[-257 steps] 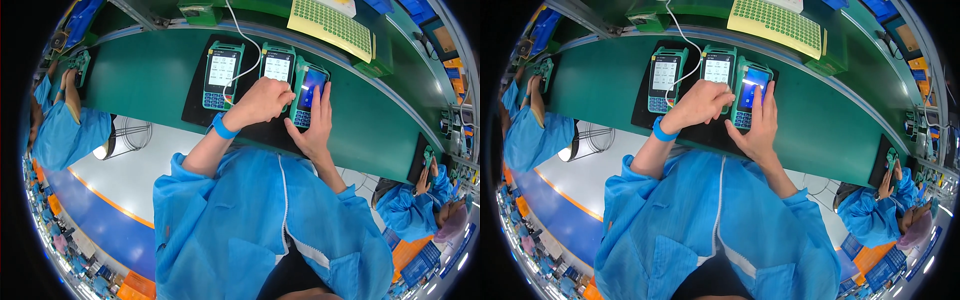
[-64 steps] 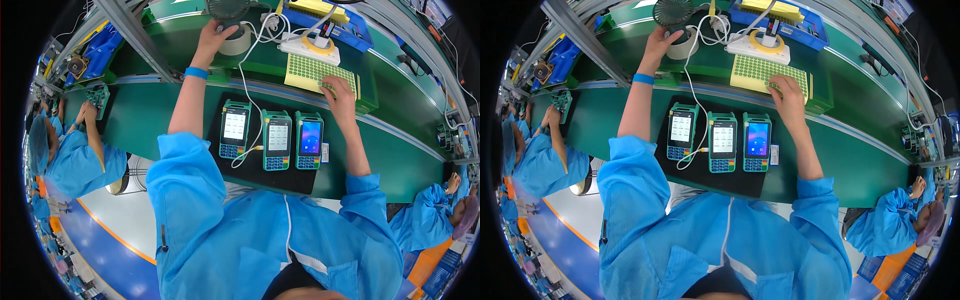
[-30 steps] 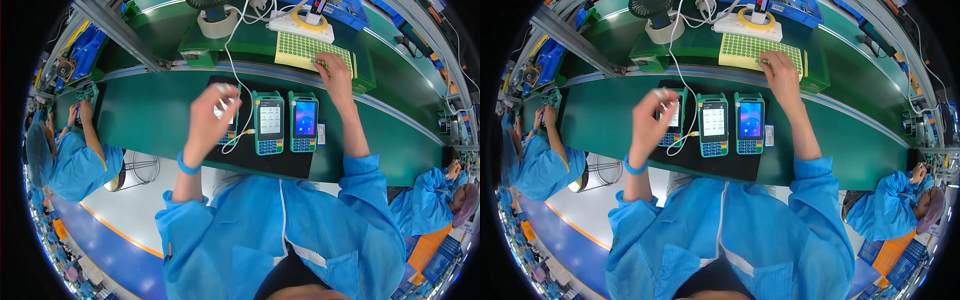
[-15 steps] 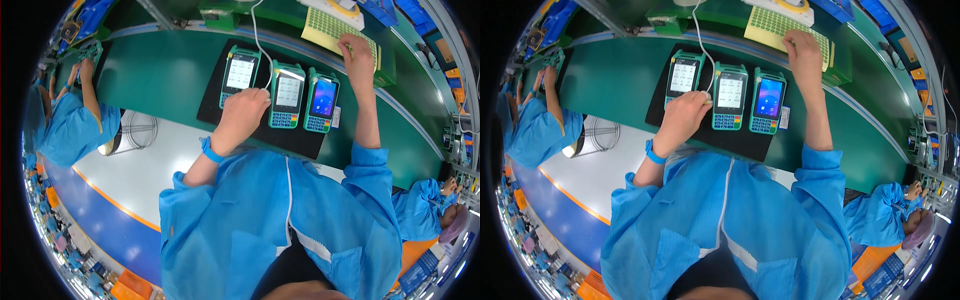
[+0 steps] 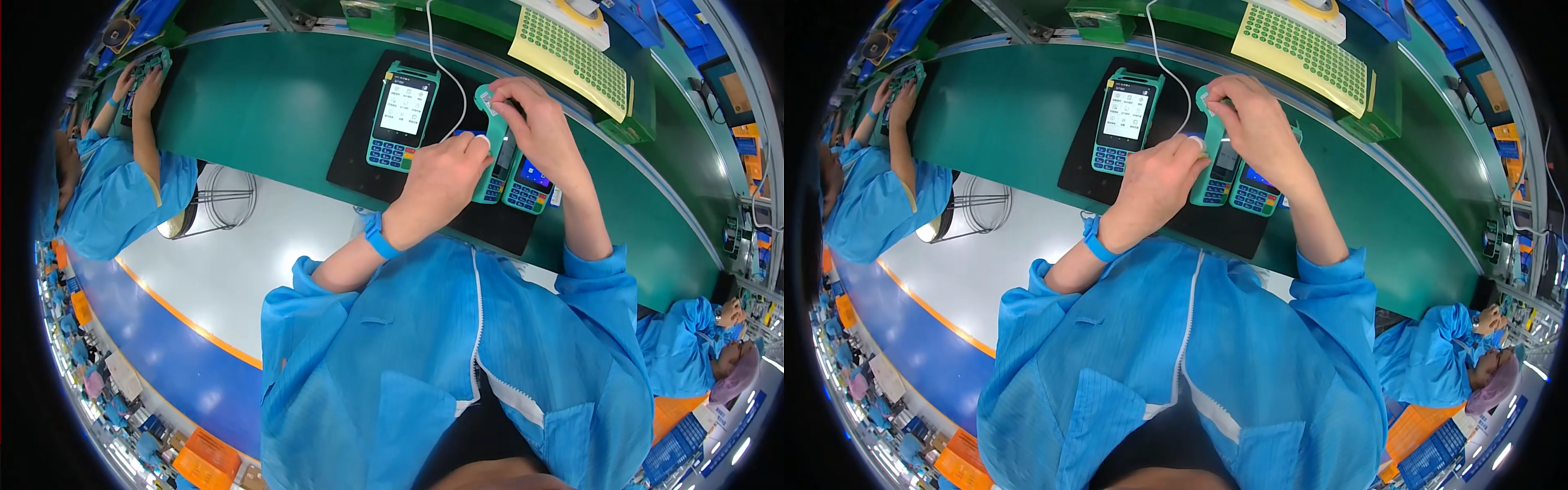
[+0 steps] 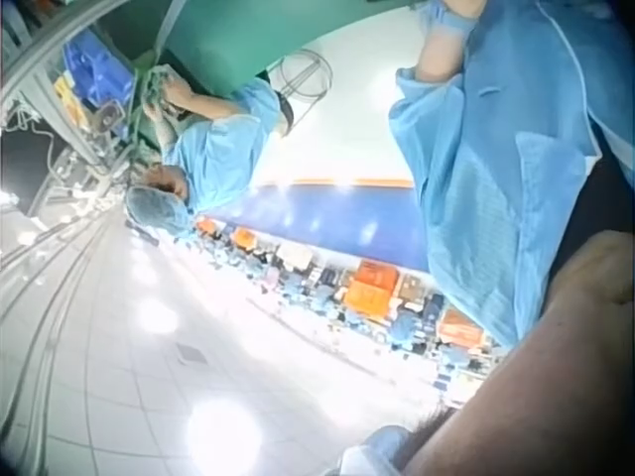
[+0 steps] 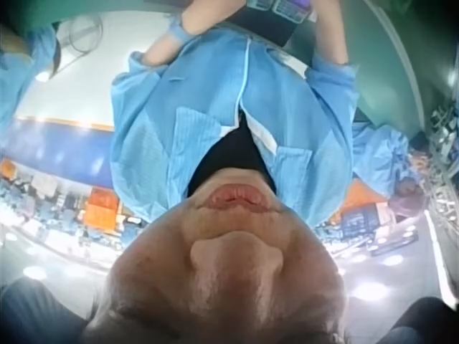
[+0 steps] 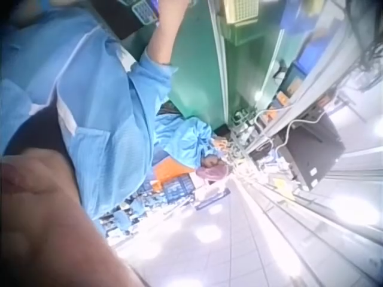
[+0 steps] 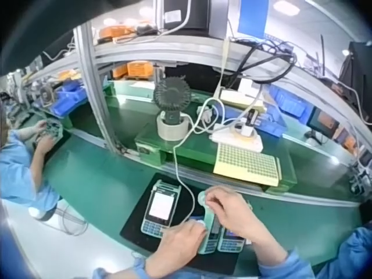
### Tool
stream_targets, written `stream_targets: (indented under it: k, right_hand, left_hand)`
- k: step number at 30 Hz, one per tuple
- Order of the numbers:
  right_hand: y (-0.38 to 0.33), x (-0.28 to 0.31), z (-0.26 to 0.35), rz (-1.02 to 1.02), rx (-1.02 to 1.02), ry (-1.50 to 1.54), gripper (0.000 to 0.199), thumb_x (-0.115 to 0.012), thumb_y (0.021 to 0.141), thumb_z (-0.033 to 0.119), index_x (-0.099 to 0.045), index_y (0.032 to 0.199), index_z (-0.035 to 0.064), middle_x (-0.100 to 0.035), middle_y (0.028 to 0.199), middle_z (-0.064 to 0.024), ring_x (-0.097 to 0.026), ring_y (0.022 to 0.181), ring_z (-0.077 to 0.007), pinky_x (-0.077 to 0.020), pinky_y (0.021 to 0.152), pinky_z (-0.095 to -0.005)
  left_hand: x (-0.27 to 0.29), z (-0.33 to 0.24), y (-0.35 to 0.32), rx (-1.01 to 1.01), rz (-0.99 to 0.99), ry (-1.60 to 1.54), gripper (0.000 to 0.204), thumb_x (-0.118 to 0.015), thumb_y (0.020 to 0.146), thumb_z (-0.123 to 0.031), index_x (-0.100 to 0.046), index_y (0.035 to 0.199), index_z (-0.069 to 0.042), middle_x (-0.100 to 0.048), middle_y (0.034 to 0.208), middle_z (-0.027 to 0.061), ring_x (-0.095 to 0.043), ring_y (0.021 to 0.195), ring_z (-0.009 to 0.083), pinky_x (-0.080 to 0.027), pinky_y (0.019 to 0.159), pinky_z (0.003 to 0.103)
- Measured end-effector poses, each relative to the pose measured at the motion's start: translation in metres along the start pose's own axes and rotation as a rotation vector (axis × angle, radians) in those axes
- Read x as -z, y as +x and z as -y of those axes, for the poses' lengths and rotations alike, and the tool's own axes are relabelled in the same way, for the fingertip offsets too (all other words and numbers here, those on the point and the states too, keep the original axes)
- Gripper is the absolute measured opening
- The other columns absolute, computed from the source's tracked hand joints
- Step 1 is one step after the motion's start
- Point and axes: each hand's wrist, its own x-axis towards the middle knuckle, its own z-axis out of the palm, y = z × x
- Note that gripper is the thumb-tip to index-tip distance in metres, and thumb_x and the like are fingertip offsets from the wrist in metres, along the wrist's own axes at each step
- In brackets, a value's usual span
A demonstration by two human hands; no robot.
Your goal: The person tests handheld terminal devices on an assembly line by connecting a cable, tapping their screens, applying sticker labels onto them, and sliding the devices down the table.
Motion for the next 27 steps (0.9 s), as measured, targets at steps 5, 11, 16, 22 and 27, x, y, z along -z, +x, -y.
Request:
stream_targets:
  k: [5, 11, 16, 22, 27]
  right_hand:
    - [0.004, -0.010, 0.002, -0.014, 0.001, -0.329, 0.010, -0.068, 0.090, 0.001, -0.065, 0.099, -0.0040, -0.067, 0.106, -0.0177, -0.067, 0.097, -0.0390, -0.0555, 0.081, -0.0449]
    - [0.009, -0.008, 0.007, -0.005, -0.098, -0.378, 0.022, -0.071, 0.091, 0.005, -0.065, 0.110, -0.0044, -0.067, 0.111, -0.0208, -0.068, 0.096, -0.0407, -0.0568, 0.080, -0.0454]
    - [-0.005, -0.012, 0.002, -0.201, -0.108, -0.197, 0.040, -0.074, 0.092, 0.009, -0.063, 0.128, -0.0021, -0.067, 0.122, -0.0226, -0.070, 0.101, -0.0409, -0.0572, 0.085, -0.0429]
    - [-0.059, -0.037, 0.020, -0.143, 0.042, -0.084, 0.066, -0.079, 0.081, 0.010, -0.056, 0.143, 0.0050, -0.049, 0.152, -0.0223, -0.048, 0.141, -0.0426, -0.0424, 0.115, -0.0464]
    - [-0.077, -0.070, 0.028, -0.014, 0.044, -0.263, 0.080, -0.078, 0.078, 0.023, -0.049, 0.152, 0.0113, -0.026, 0.167, -0.0238, -0.018, 0.155, -0.0527, -0.0195, 0.123, -0.0651]
  left_hand:
    - [-0.003, -0.003, 0.005, -0.062, -0.009, 0.015, 0.019, -0.075, 0.090, -0.009, -0.058, 0.095, -0.005, -0.061, 0.083, 0.0123, -0.066, 0.073, 0.0319, -0.051, 0.058, 0.042]
    - [-0.002, -0.002, 0.007, -0.065, -0.004, 0.004, 0.019, -0.075, 0.089, -0.008, -0.057, 0.096, -0.005, -0.062, 0.080, 0.0125, -0.067, 0.072, 0.0322, -0.051, 0.057, 0.042]
    - [0.005, 0.006, 0.000, 0.063, 0.066, -0.050, 0.016, -0.071, 0.094, -0.012, -0.057, 0.098, -0.006, -0.066, 0.082, 0.0151, -0.068, 0.074, 0.0366, -0.051, 0.058, 0.045]
    - [0.012, 0.036, -0.021, 0.329, 0.203, -0.177, 0.014, -0.064, 0.101, -0.020, -0.061, 0.099, -0.007, -0.068, 0.077, 0.0193, -0.067, 0.072, 0.0426, -0.051, 0.060, 0.050]
    - [0.018, 0.036, -0.015, 0.288, 0.318, -0.127, 0.017, -0.063, 0.102, -0.022, -0.061, 0.099, -0.005, -0.066, 0.078, 0.0213, -0.065, 0.072, 0.0437, -0.049, 0.059, 0.050]
